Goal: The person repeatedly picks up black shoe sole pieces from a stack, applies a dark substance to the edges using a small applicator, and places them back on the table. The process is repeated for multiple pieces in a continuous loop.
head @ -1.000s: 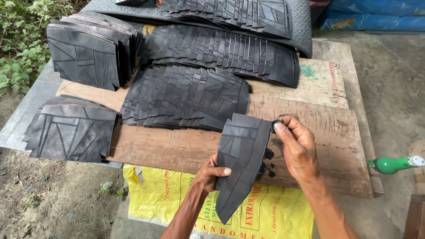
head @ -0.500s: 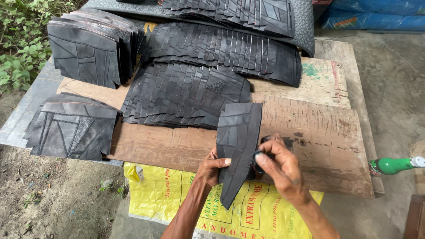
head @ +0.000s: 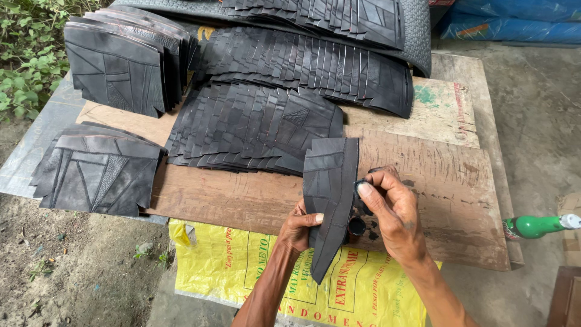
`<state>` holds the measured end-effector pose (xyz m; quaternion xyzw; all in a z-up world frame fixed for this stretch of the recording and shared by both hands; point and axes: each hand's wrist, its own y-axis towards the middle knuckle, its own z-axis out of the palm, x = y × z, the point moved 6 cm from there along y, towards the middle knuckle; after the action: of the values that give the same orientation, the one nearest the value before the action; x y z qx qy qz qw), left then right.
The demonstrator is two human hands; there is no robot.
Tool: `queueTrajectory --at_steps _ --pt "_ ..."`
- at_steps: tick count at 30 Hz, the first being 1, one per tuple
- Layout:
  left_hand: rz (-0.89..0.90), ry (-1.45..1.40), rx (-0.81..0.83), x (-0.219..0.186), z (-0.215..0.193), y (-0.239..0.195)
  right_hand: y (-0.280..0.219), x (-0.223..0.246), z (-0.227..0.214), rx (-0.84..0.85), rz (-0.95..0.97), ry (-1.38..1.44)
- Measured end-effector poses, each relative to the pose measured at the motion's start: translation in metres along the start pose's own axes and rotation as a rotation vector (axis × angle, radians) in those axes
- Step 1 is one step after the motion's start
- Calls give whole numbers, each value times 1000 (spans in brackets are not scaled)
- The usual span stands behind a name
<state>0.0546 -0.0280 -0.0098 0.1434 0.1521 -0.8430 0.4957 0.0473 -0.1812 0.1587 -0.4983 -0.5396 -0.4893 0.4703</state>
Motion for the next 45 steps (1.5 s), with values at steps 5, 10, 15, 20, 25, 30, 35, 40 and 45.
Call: queueTrajectory --at_steps 5,10,15,20,25,30,35,40,45 --pt "36 -27 -39 -7 -2 3 -13 12 14 171 -240 -202" --pt "33 -13 -21 -7 0 3 -11 13 7 61 -199 -238" --pt "56 -2 -43 -10 -1 6 -12 18 16 159 -204 -213" --pt "94 0 -62 -11 2 12 -10 10 13 53 -106 -126" --pt "165 -18 -75 -17 11 18 -21 17 25 140 -285 -196" --pt "162 17 -105 -18 7 23 -17 1 19 70 -82 -77" --pt "177 18 -102 -23 1 27 -24 14 24 145 -235 -228" --pt "176 15 -130 -26 -6 25 -41 13 29 168 -182 -338" --pt "224 47 -209 -33 -9 27 -52 9 26 289 -348 -458"
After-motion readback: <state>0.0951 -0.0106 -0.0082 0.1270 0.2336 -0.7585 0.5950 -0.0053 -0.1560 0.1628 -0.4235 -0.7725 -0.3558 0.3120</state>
